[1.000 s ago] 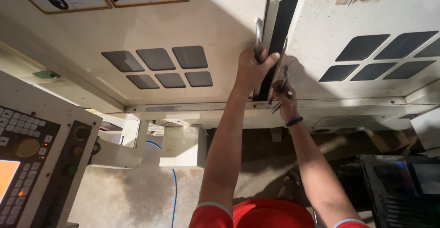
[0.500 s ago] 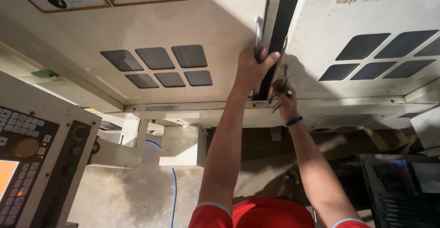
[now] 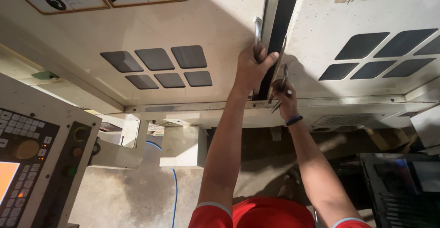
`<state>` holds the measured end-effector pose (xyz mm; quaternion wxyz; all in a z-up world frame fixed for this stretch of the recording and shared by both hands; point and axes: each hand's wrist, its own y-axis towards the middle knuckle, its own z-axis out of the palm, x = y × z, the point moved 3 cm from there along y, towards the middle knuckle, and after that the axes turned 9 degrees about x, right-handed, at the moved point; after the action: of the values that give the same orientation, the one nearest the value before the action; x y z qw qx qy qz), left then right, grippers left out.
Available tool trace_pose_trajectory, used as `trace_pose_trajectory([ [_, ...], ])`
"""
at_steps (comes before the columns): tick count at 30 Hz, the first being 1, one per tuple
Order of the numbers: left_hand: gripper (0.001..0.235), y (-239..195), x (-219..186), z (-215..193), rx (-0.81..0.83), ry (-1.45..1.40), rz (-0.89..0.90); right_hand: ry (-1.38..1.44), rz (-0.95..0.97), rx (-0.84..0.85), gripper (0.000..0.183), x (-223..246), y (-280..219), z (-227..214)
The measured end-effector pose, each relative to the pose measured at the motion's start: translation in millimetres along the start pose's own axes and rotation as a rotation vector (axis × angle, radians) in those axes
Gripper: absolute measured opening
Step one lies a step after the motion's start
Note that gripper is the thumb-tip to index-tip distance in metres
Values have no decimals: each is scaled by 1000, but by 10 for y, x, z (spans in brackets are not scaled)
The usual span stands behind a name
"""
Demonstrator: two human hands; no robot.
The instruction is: The person uses a metal bar to pry open the door of a large industrial machine. They repeatedly insert the bar into the door seam and apply leverage until the door opens.
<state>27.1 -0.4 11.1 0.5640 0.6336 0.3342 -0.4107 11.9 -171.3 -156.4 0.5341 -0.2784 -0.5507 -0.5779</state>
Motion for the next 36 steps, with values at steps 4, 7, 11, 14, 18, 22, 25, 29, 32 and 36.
trace_pose_trajectory([
  [4, 35, -4, -1, -5, -3, 25, -2, -10, 15, -9, 24, -26, 5, -19],
  [7, 34, -5, -4, -8, -8, 32, -2, -12, 2, 2, 23, -30, 14, -14],
  [11, 33, -5, 5, -8, -2, 23, -8, -9, 12, 5, 23, -25, 6, -11],
  [14, 34, 4, 6, -8, -6, 34, 5, -12, -5, 21, 22, -22, 15, -14],
  [18, 34, 7, 22, -6, -22, 54, -37, 54, -6, 20, 23, -81, 33, -41],
  [22, 32, -3, 12, -8, -23, 51, -18, 66, -29, 8, 27, -153, 27, -80],
  [25, 33, -4, 13, -7, -10, 37, -12, 54, -45, -3, 28, -188, 17, -108],
  [29, 32, 3, 27, -6, -9, 2, -34, -22, -50, -16, 32, -199, 22, -115],
  [32, 33, 1, 28, -1, -5, -5, -35, 44, -32, -38, 31, -202, 19, -100],
  [36, 32, -1, -10, -4, -30, 39, 25, 89, -82, -25, 25, -174, 29, -59],
])
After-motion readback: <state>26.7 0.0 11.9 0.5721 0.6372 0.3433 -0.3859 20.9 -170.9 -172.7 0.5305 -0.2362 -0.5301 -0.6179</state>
